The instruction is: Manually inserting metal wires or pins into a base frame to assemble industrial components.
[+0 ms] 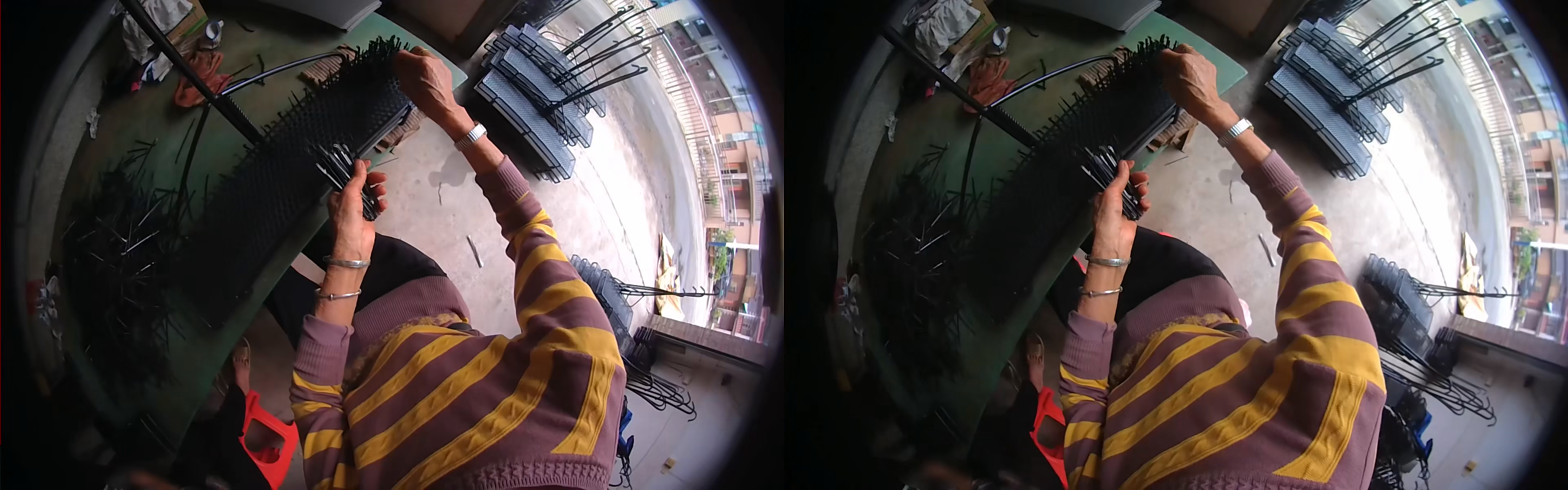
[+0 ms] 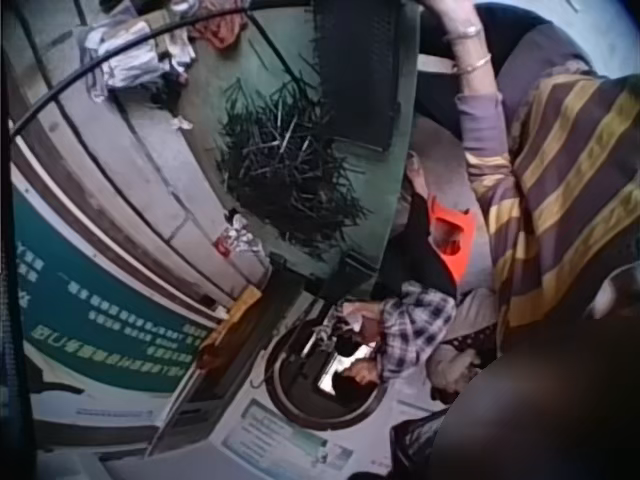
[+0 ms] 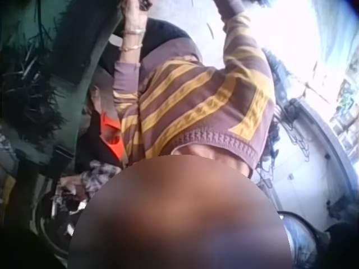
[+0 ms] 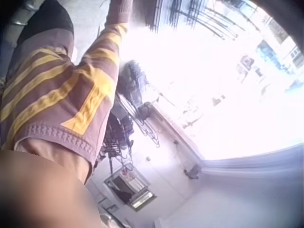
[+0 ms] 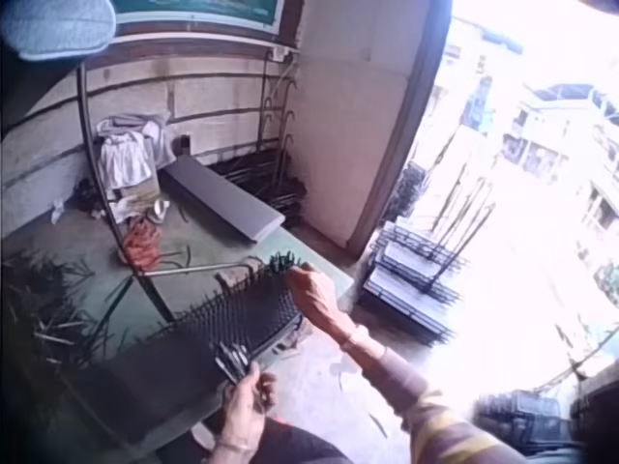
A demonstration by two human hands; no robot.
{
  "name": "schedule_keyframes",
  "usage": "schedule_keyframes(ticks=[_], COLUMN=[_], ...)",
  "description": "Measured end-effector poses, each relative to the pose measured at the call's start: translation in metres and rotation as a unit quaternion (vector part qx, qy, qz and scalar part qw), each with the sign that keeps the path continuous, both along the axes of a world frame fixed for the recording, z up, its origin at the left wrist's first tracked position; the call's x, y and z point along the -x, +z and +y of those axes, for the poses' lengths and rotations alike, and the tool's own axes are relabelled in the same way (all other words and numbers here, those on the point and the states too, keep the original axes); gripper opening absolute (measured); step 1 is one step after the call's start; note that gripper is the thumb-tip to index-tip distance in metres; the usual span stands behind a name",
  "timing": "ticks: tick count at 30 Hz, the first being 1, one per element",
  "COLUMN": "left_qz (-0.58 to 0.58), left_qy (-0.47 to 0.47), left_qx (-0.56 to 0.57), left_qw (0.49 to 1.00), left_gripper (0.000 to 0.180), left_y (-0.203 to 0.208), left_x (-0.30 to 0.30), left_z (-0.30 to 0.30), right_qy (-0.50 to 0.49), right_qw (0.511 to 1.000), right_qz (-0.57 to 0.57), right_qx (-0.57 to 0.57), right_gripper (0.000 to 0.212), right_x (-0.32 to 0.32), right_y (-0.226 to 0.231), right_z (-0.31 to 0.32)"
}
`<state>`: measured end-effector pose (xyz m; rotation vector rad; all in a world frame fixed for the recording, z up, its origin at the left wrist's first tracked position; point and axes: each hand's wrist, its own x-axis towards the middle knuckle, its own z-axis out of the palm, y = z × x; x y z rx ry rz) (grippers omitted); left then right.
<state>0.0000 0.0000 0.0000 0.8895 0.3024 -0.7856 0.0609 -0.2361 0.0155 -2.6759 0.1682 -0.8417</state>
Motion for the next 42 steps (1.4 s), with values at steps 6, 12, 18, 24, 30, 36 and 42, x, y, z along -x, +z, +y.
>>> schedule_keyframes(ticks=[6, 12, 18, 24, 30, 36, 42], left_qz=[-0.012, -0.026, -0.044, -0.03, -0.033, -0.031, -0.065], left_qy=[0.003, 0.008, 0.009, 0.015, -0.012, -0.016, -0.062], left_qx=[-0.033, -0.036, -0.044, -0.048, -0.03, -0.051, -0.108], left_qw=[0.999, 0.999, 0.998, 0.998, 0.999, 0.998, 0.99], left_gripper=[0.03, 0.028, 0.03, 0.031, 0.031, 0.032, 0.031], left_y=[0.012, 0.019, 0.012, 0.019, 0.015, 0.013, 0.018], left_x=[0.003, 0.003, 0.005, 0.006, 0.005, 0.003, 0.004], left_z=[0.0, 0.001, 0.006, 0.004, 0.002, 0.003, 0.005], right_qy=[-0.042, -0.053, -0.035, -0.029, -0.058, 0.072, 0.198], right_qw=[0.999, 0.997, 0.995, 0.989, 0.985, 0.98, 0.852], right_qz=[0.019, 0.047, -0.051, -0.084, -0.017, 0.064, 0.183], right_qx=[0.028, 0.028, 0.073, 0.114, 0.162, -0.176, -0.449], right_gripper=[0.014, 0.023, 0.031, 0.038, 0.048, 0.027, 0.013], right_x=[0.007, 0.012, 0.011, 0.013, 0.019, 0.053, 0.07], right_y=[0.002, -0.008, -0.017, -0.02, -0.018, 0.016, 0.027], right_z=[0.008, 0.012, 0.016, 0.013, 0.02, 0.058, 0.07])
